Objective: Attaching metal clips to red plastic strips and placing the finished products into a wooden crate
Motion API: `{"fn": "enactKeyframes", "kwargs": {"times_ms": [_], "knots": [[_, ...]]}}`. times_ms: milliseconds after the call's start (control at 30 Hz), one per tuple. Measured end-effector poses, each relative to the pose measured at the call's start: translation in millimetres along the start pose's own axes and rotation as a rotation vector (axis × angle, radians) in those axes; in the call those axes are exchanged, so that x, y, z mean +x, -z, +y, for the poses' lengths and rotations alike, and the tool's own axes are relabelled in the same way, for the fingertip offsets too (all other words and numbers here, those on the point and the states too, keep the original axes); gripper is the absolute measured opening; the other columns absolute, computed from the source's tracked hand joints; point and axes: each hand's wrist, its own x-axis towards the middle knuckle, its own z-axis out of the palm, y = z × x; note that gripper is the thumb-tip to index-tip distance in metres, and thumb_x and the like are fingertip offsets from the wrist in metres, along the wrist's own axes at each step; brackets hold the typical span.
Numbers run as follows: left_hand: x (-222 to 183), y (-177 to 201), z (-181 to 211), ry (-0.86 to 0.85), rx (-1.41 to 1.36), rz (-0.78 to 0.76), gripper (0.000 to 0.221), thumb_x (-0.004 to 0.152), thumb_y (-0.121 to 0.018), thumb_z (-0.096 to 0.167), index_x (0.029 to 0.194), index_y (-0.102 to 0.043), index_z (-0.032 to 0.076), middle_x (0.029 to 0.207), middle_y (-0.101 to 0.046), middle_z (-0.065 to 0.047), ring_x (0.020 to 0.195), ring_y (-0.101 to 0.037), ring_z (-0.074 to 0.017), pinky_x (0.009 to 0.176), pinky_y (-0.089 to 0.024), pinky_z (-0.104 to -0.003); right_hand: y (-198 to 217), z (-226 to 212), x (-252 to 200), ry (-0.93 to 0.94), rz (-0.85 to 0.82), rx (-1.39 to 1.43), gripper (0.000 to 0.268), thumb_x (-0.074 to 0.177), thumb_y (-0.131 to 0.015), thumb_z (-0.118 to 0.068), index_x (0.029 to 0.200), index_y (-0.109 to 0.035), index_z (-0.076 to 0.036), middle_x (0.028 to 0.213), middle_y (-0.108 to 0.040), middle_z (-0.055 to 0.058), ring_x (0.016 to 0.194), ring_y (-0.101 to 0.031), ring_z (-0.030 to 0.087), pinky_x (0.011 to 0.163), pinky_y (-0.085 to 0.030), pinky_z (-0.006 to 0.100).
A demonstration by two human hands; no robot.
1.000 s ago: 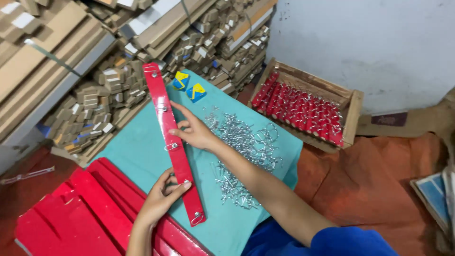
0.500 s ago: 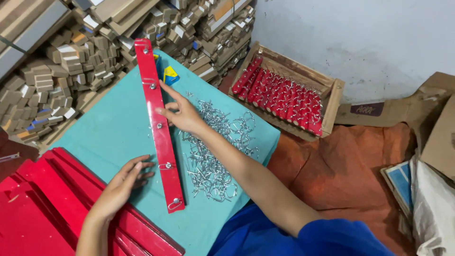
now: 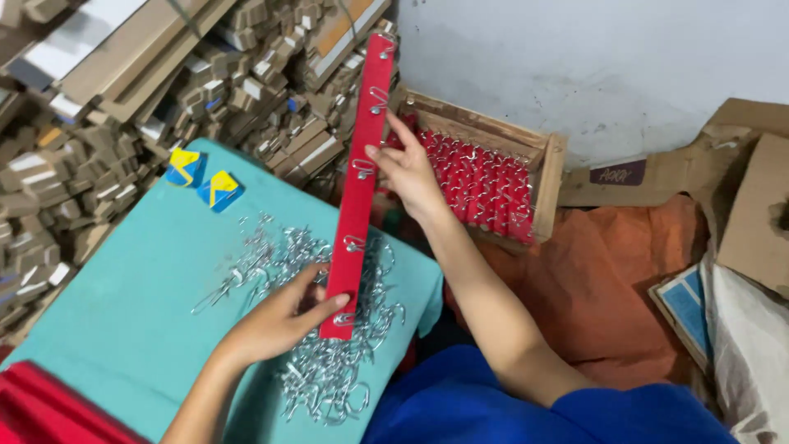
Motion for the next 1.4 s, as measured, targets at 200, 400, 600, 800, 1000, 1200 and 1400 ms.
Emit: {"fn": "enactKeyframes", "kwargs": {"times_ms": [200, 400, 600, 800, 1000, 1200, 1400], "knots": [[165, -30, 31, -0.111, 0.039, -0.030, 0.053, 0.091, -0.071, 0.035, 0.132, -0.060, 0.003, 0.108, -0.071, -0.022, 0.099, -0.071, -0.0364, 0.083, -0.059, -0.050, 151, 2, 79, -0.023, 0.245, -0.043, 0.080, 0.096, -0.077, -0.019, 0.161, -0.030, -0.026, 0.103, -0.071, 0.012, 0.057, -0.066, 0.013, 0.052, -0.063, 0.026], [309, -39, 21, 0.125, -0.429, -0.117, 0.063, 0.100, -0.053, 0.037, 0.154, -0.041, 0.005, 0.127, -0.052, -0.022, 0.104, -0.065, -0.0376, 0.087, -0.058, -0.062, 270, 61, 163, -0.176, 0.390, -0.128, 0.081, 0.097, -0.076, -0.025, 0.162, -0.030, -0.033, 0.120, -0.069, 0.012, 0.082, -0.077, 0.026, 0.078, -0.065, 0.042], [341, -36, 60, 0.228, -0.412, -0.209, 0.094, 0.091, -0.071, 0.040, 0.158, -0.021, -0.002, 0.155, -0.031, -0.035, 0.142, -0.038, -0.0524, 0.103, -0.049, -0.060, 297, 100, 204, -0.423, 0.406, -0.079, 0.079, 0.098, -0.074, -0.021, 0.161, -0.029, -0.042, 0.140, -0.051, 0.022, 0.121, -0.060, 0.051, 0.102, -0.047, 0.060], [414, -50, -11, 0.322, -0.499, -0.070, 0.088, 0.092, -0.073, 0.021, 0.160, -0.020, 0.003, 0.155, -0.029, -0.035, 0.136, -0.044, -0.0534, 0.099, -0.053, -0.057, 319, 189, 261, -0.610, 0.320, -0.015, 0.083, 0.099, -0.075, -0.021, 0.161, -0.025, -0.044, 0.142, -0.051, 0.026, 0.124, -0.059, 0.051, 0.107, -0.044, 0.061], [453, -60, -59, 0.544, -0.633, 0.174, 0.068, 0.083, -0.076, 0.029, 0.146, -0.052, 0.019, 0.121, -0.072, -0.005, 0.103, -0.070, -0.0173, 0.091, -0.059, -0.041, 287, 197, 296, -0.861, 0.333, -0.068, 0.082, 0.097, -0.061, -0.001, 0.162, -0.027, -0.037, 0.145, -0.060, 0.015, 0.126, -0.062, 0.038, 0.104, -0.055, 0.048], [464, -37, -43, 0.563, -0.693, 0.484, 0.043, 0.080, -0.080, 0.043, 0.101, -0.075, 0.005, 0.086, -0.068, -0.005, 0.073, -0.060, -0.0123, 0.068, -0.055, -0.028, 315, 296, 346, -0.899, 0.345, -0.093, 0.076, 0.097, -0.064, -0.003, 0.159, -0.034, -0.034, 0.152, -0.053, 0.014, 0.120, -0.065, 0.043, 0.089, -0.063, 0.046], [487, -46, -73, 0.597, -0.536, 0.625, 0.078, 0.064, -0.084, 0.050, 0.123, -0.062, 0.006, 0.118, -0.070, -0.012, 0.105, -0.068, -0.0193, 0.091, -0.052, -0.030, 268, 237, 346, -0.901, 0.437, -0.086, 0.073, 0.099, -0.058, 0.000, 0.158, -0.036, -0.036, 0.155, -0.049, 0.012, 0.124, -0.065, 0.028, 0.096, -0.062, 0.036]]}}
